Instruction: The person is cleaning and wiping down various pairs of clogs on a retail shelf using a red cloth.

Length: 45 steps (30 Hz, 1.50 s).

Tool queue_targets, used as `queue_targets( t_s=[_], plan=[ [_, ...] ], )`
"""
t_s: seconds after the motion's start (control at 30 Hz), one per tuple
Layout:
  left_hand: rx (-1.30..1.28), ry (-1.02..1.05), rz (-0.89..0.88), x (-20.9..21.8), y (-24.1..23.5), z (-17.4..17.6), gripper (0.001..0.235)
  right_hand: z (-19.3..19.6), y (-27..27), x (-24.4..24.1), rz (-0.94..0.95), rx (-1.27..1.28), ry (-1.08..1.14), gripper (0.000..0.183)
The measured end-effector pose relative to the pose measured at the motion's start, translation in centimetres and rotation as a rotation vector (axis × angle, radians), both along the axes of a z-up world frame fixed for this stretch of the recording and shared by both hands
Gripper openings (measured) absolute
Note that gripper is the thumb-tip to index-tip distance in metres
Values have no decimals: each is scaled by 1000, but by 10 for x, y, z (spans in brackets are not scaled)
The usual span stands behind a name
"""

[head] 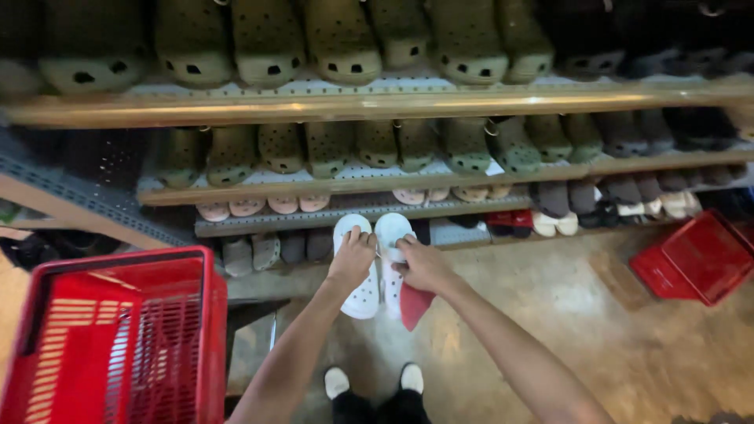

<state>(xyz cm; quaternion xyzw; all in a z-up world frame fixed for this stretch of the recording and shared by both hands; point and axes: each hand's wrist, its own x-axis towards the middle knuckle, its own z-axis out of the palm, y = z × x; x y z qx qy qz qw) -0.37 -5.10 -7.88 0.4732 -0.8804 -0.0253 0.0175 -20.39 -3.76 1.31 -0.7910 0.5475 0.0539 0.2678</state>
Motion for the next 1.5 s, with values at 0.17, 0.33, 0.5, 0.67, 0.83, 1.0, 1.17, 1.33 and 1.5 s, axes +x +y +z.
queue_targets(
  t_s=[0.17, 0.33, 0.5, 0.67, 0.83, 1.0, 1.17, 1.33, 1.5],
  plan=[
    [-130, 11, 69, -11, -55, -111, 61, -105, -51, 4, 21, -50, 89, 39],
    [-89, -6, 79, -9, -98, -129, 65, -167, -107, 3, -18, -98, 126, 48],
    [-311, 94, 186, -15, -110, -92, 35, -206, -157, 0, -99, -103, 90, 47],
    [-465, 79, 209, -18, -138, -180, 23, -232, -171, 10, -123, -3, -3, 45],
    [-353, 24, 237, -21, -161, -201, 16, -254, -183, 5, -107, 36, 13, 46],
    [-494, 48, 557, -34, -182, -307, 15, -246, -154, 3, -227, -178, -4, 55],
    [243, 234, 665, -49, -121, -146, 51, -200, -121, 8, -247, -125, -34, 58],
    [442, 464, 837, -35, -80, -123, 96, -195, -96, -6, -250, 106, 37, 103],
    [409, 815, 872, -36, -50, -162, 103, -222, -76, -1, -400, 139, -98, 86]
  ],
)
